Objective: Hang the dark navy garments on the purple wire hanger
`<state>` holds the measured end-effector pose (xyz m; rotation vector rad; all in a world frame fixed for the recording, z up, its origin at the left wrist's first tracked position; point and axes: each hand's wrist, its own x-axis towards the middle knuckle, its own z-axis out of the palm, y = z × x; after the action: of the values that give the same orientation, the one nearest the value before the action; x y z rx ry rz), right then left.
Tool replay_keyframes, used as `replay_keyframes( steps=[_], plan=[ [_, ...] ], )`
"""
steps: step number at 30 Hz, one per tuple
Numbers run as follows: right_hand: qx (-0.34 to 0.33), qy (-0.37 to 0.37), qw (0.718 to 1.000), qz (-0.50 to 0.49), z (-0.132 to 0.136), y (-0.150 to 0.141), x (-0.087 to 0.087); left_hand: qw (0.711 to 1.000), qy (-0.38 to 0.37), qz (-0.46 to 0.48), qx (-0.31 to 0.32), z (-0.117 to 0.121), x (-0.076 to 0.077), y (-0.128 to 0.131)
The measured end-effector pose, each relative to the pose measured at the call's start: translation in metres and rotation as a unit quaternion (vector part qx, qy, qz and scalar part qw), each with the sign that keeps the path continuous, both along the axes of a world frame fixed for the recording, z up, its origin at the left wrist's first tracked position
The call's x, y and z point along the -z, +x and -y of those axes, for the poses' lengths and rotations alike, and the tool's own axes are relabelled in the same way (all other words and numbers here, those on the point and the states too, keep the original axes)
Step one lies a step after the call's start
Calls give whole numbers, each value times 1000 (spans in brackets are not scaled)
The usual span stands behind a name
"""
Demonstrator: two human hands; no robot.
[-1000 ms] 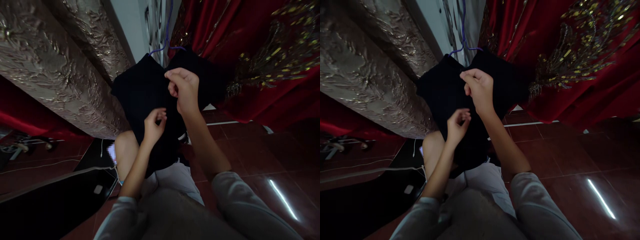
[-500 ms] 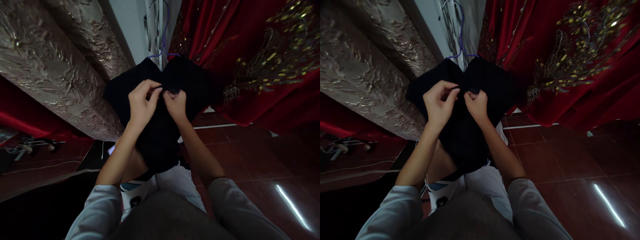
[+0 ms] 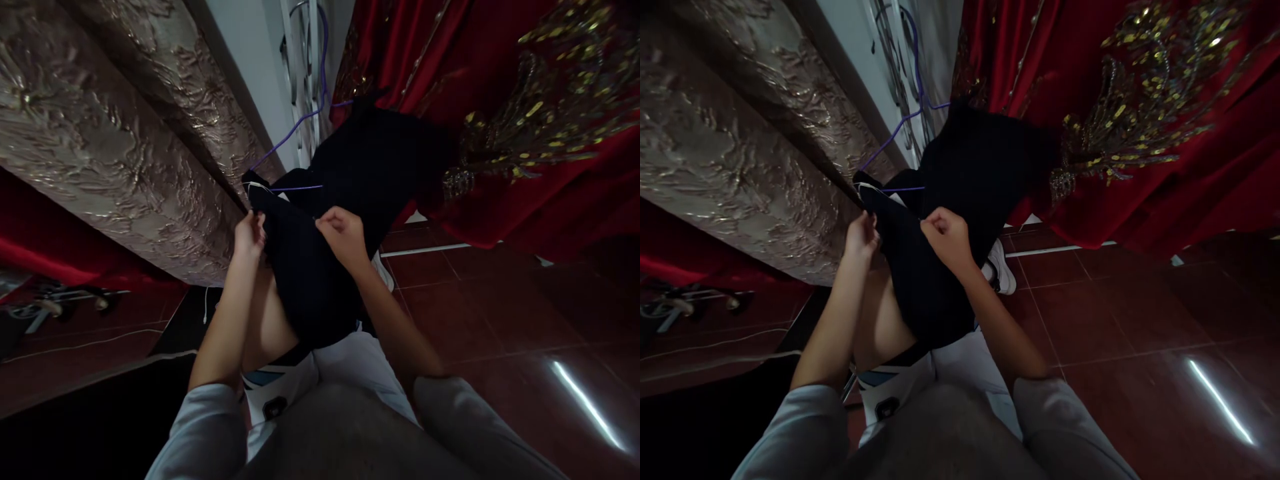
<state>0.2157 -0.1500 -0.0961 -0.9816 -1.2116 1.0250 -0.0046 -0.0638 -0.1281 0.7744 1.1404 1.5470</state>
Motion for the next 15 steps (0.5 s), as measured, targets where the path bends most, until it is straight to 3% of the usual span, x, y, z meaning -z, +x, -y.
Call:
replay_keyframes(
  steps=[2,5,7,9,13,15],
  plan=[
    [25,-37,998,-45,14,13,14,999,-12,-21,28,13,9,11],
    [80,-67,990,-89,36,31,36,983,20,-156,89,22,2,18],
    [96,-73,989,-88,46,39,46,937,75,-312,137,27,-10,21],
    [100,-70,990,-64,50,43,48,892,144,-398,157,33,-23,28],
    [124,12,990,64,43,39,35,915,237,-280,166,58,-51,55],
    [67,41,989,127,37,30,22,915,267,-251,170,70,-66,70]
  ],
)
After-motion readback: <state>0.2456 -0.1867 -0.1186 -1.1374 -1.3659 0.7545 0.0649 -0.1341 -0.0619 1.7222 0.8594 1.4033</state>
